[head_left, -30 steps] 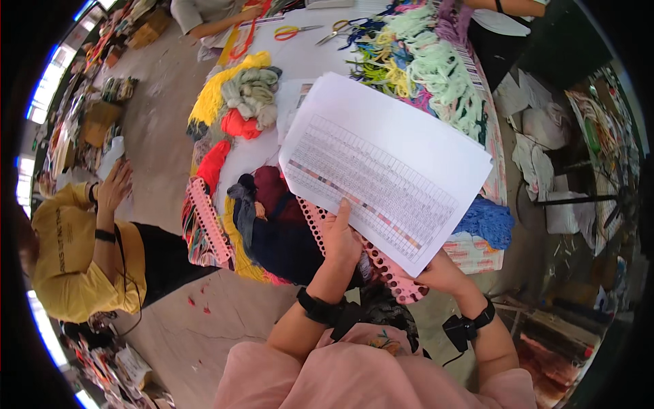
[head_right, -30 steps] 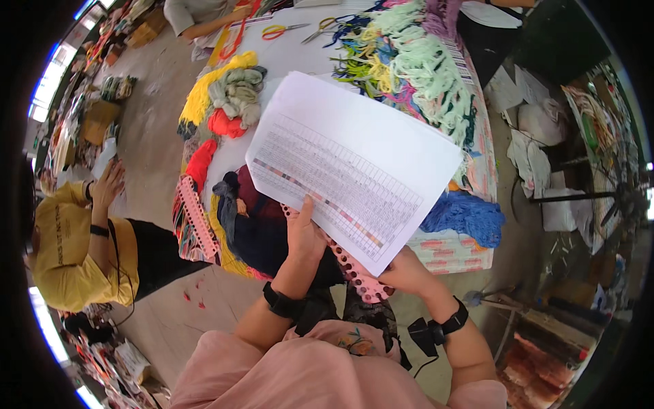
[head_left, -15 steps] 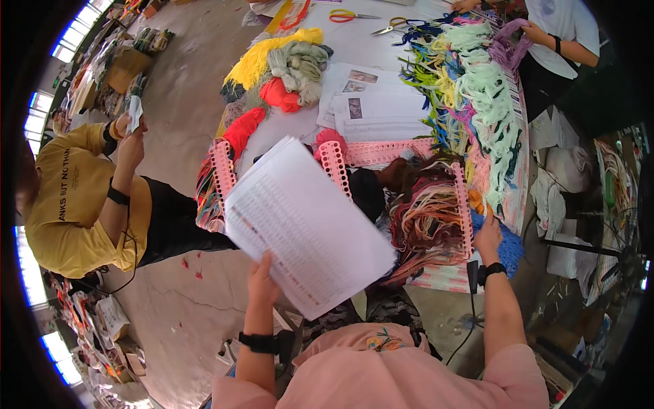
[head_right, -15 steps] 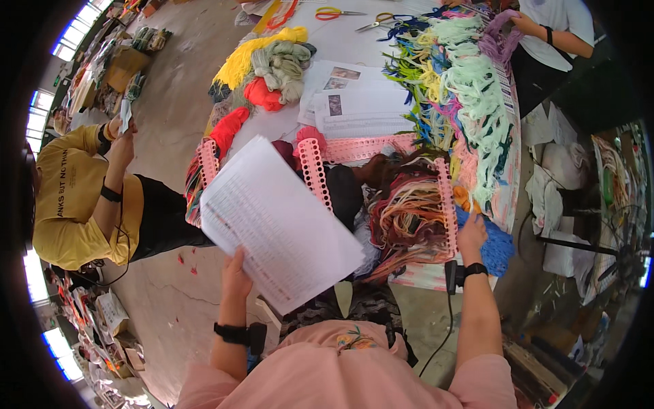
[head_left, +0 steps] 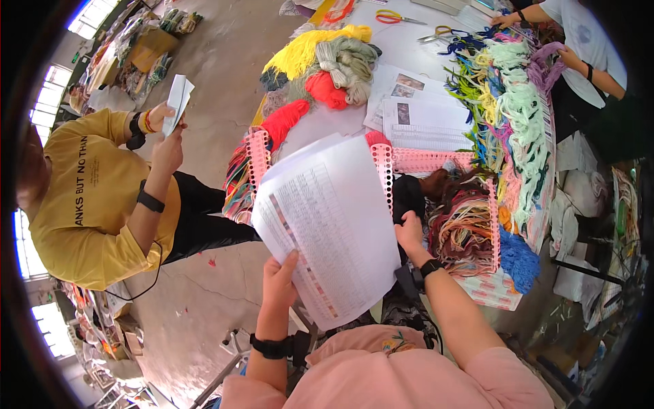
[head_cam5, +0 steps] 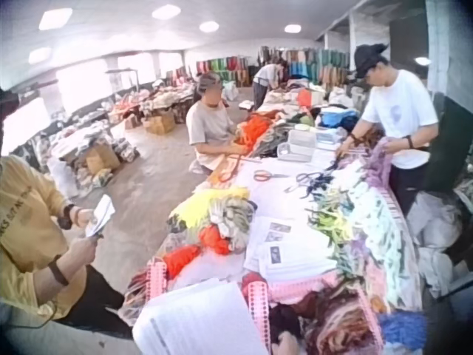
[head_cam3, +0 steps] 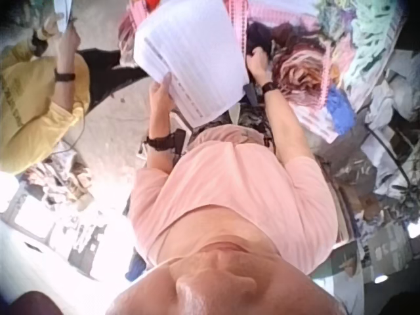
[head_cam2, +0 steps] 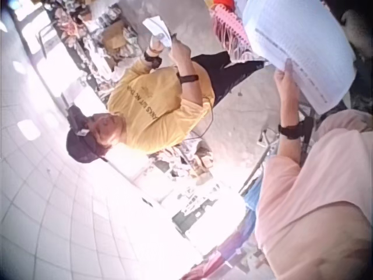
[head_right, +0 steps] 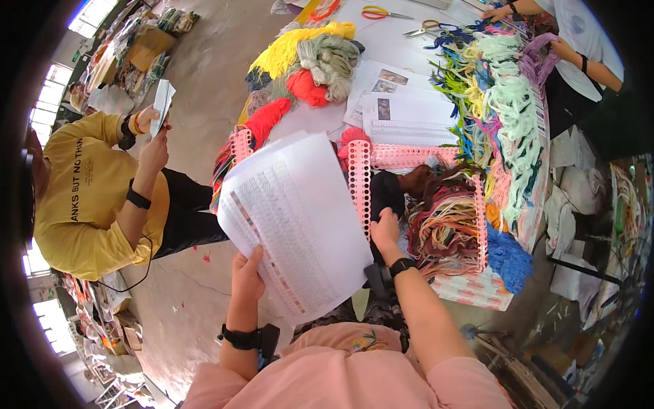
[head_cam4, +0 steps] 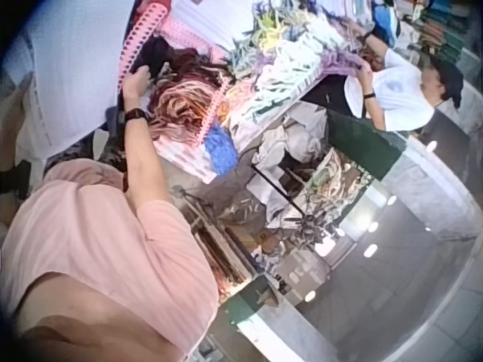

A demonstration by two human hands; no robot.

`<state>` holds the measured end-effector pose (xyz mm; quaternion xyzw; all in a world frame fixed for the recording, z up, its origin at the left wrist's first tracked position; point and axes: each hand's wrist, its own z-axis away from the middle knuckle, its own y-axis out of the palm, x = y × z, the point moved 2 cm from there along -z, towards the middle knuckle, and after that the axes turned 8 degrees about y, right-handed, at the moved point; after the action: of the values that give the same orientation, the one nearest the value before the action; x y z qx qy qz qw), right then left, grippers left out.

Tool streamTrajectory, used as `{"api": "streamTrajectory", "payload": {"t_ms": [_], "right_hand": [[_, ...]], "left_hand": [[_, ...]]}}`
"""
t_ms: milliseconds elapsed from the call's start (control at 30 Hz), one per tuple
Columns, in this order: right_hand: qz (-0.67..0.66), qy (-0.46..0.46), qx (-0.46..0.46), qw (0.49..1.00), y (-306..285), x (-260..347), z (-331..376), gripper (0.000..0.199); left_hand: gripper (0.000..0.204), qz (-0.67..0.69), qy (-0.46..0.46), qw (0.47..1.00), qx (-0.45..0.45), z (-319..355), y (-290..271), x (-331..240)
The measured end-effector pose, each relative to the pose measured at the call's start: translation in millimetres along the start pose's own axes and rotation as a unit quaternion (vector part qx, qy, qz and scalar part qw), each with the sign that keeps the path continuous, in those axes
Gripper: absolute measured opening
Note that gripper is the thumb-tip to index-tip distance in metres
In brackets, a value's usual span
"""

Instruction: The person references a paper list and a pink thread organizer while selecting specific bundles of thread from a storage rack. They pull individual strands from the bundles, thread them through the holes in the organizer, and tie them in place.

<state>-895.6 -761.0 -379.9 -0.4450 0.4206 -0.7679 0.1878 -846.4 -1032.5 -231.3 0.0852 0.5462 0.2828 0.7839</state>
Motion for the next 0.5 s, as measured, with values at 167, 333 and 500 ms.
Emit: {"api": "streamTrajectory", "payload": {"t_ms": [167,333,500], "right_hand": [[0.002,-0.008,0.032,0.999,8.1,-7.8,6.6,0.019],[0.013,0.114,0.165,0.98,36.2,4.5,23.1,0.029],[0.07,0.107,0.131,0.983,44.2,0.4,16.8,0.026]], "left_hand": [[0.022,-0.057,0.053,0.997,-0.014,-17.8,-26.5,-37.5],[0.022,-0.086,0.046,0.995,0.012,-22.6,-36.3,-64.5],[0.022,-0.034,0.021,0.995,0.089,-40.1,0.4,-54.0]]}}
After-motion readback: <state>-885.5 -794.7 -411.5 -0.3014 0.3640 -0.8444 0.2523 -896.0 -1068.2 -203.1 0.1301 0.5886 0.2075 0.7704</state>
